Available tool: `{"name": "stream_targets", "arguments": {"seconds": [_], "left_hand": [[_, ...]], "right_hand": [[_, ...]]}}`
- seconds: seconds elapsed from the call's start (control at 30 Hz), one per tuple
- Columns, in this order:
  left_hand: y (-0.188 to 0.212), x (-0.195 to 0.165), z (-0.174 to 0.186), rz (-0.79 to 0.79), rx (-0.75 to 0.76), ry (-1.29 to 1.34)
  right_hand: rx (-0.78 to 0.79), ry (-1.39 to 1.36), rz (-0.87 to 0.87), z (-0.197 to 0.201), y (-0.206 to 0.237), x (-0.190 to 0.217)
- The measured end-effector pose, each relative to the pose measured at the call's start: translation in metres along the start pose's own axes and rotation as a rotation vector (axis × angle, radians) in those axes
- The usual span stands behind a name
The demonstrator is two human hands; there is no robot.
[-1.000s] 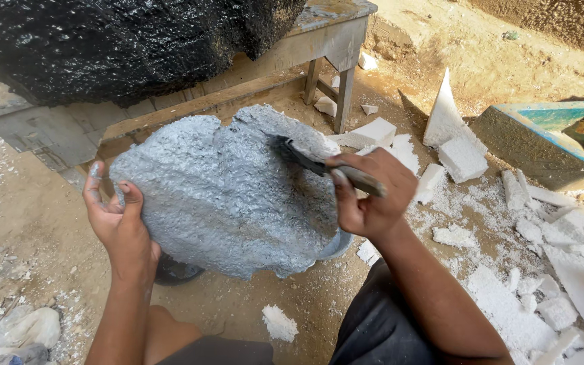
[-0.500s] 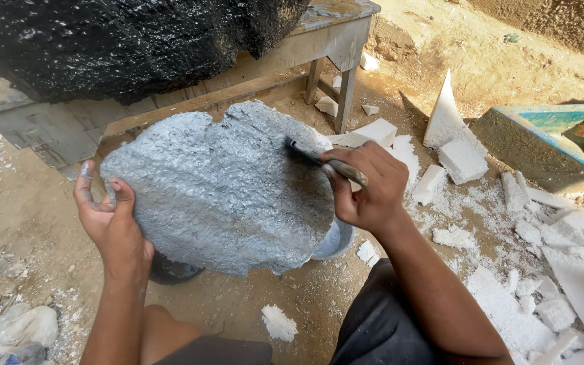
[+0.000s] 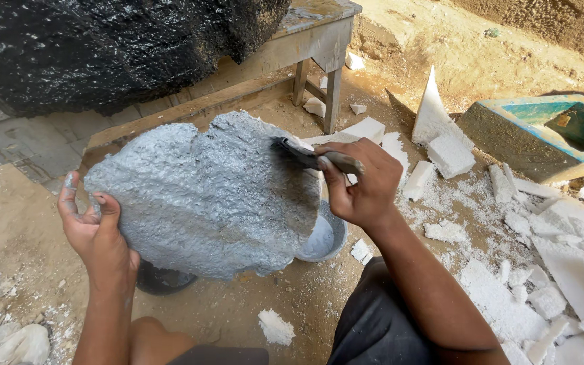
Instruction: The person sits on the ground holding a large foam rock piece and brushes gray paint onto its surface with a paintbrush, repeatedly dipping the brush into a bowl of paint and turning the piece to coat different areas.
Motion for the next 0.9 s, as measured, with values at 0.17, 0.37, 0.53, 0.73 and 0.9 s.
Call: {"name": "stream_targets", "arguments": {"seconds": [0.17,0.37,0.53,0.73,0.9], "left_hand": [[-0.003,0.001,0.003,0.041,-0.050,0.038],[-0.008,0.002,0.010,0.001,-0.075,0.017],[-0.007,-0.005,0.027,-0.134,0.011,-0.123],[0.007,-0.009,0.062,-0.464,0.092,-0.638],[0.019,-0.014,0.077,-0.182,-0.091,-1.183]], "right_hand": [[-0.040,0.030,-0.028,-0.006,-0.003,0.001],[-0.248,0.037,-0.049,0.028,0.016,-0.031],[-0.215,-0.157,-0.256,0.064,0.037,-0.118],[0.455,-0.046,-0.914,0.023,0.147,-0.209],[0.748,-0.029,-0.868,-0.034,0.264,-0.187]]}}
Point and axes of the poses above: each hand's wrist, its own y-axis away from the middle knuckle, its own z-axis out of the back of the hand, x = y × z, the point moved 3 cm from there along -y, towards the middle knuckle, and after that the axes turned 11 degrees about -x, right-handed, at the moved point
